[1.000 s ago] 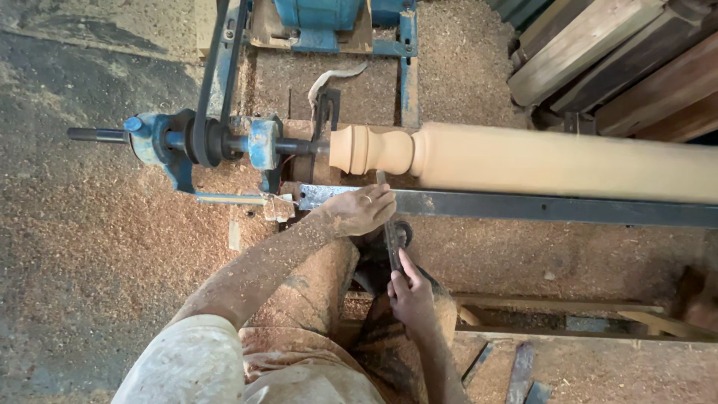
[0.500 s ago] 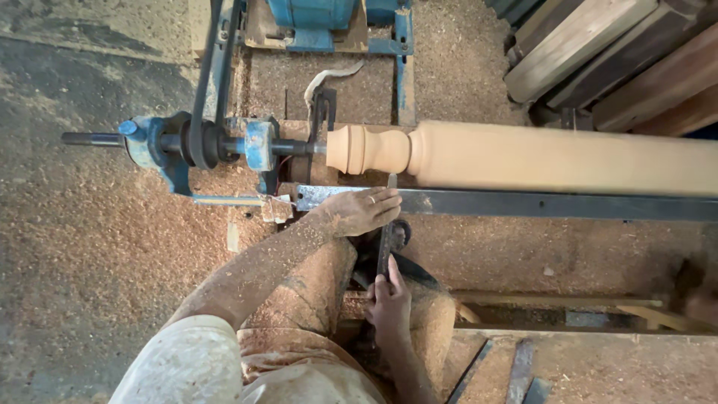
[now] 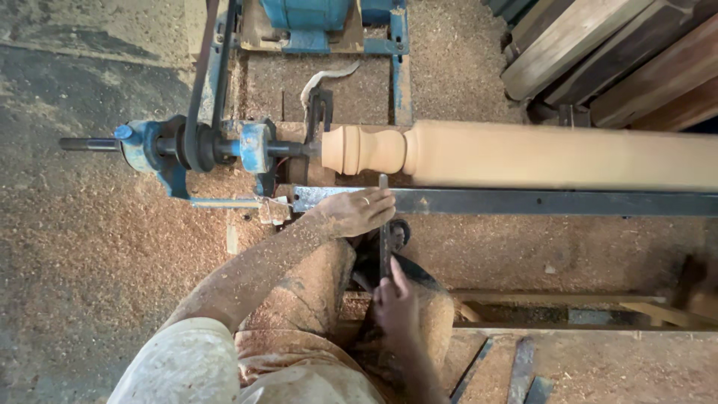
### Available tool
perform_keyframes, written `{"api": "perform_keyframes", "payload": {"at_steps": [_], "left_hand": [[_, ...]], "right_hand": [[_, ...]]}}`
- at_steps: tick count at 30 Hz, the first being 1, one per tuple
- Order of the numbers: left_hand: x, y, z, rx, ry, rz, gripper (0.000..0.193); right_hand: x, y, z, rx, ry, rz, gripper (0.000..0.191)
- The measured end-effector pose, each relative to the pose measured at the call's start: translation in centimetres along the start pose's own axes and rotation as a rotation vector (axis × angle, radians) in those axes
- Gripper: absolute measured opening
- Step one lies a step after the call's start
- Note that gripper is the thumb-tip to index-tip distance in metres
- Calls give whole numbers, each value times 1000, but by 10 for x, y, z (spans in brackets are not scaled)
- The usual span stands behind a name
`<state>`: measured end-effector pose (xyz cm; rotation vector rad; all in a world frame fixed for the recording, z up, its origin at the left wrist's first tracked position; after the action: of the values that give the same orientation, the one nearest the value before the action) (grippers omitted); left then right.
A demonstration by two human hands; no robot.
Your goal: The person uses a chisel on a wood lathe to shape a rotating wooden spindle. They hold the tool against the spinning wood to carve decorative grooves and contours along the spindle's length.
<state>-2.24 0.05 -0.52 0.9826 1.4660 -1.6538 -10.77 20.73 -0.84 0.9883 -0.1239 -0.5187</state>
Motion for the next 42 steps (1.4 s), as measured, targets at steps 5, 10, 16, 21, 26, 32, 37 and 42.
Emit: {"api": "perform_keyframes", "payload": {"at_steps": [5, 10, 16, 21, 26, 32, 37, 42], "left_hand": [[3, 3, -1, -6, 20, -9, 39], [4, 3, -2, -22, 30, 35, 37], [6, 3, -2, -11, -43, 37, 38], [6, 5, -1, -23, 21, -19, 36], [6, 4, -2, -25, 40, 19, 36], [0, 2, -2, -51, 10, 45, 40], [-5, -2, -1, -48, -8, 57, 39], [-5, -1, -1, -55, -63, 97, 41]], "right_hand": [[29, -7, -21, -35, -313, 95, 56], [9, -17, -22, -2, -185, 83, 57], [-2, -23, -23, -29, -101, 67, 55], [24, -17, -34, -72, -283, 78, 55], [15, -12, -25, -21, -165, 79, 56], [-2, -11, -6, 15, -64, 65, 56], [-11, -13, 0, -12, -26, 116, 57], [-21, -24, 9, -78, 62, 124, 57]]}}
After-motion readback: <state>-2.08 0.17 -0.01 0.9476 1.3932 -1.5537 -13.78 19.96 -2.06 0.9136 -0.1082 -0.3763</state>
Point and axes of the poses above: each hand's wrist, its own y-axis away from the middle knuckle, its own x-axis out of the palm, z = x × y, the point moved 3 cm from there along -y, towards the middle knuckle, and after that the axes turned 7 degrees about x, right-handed, at the moved point
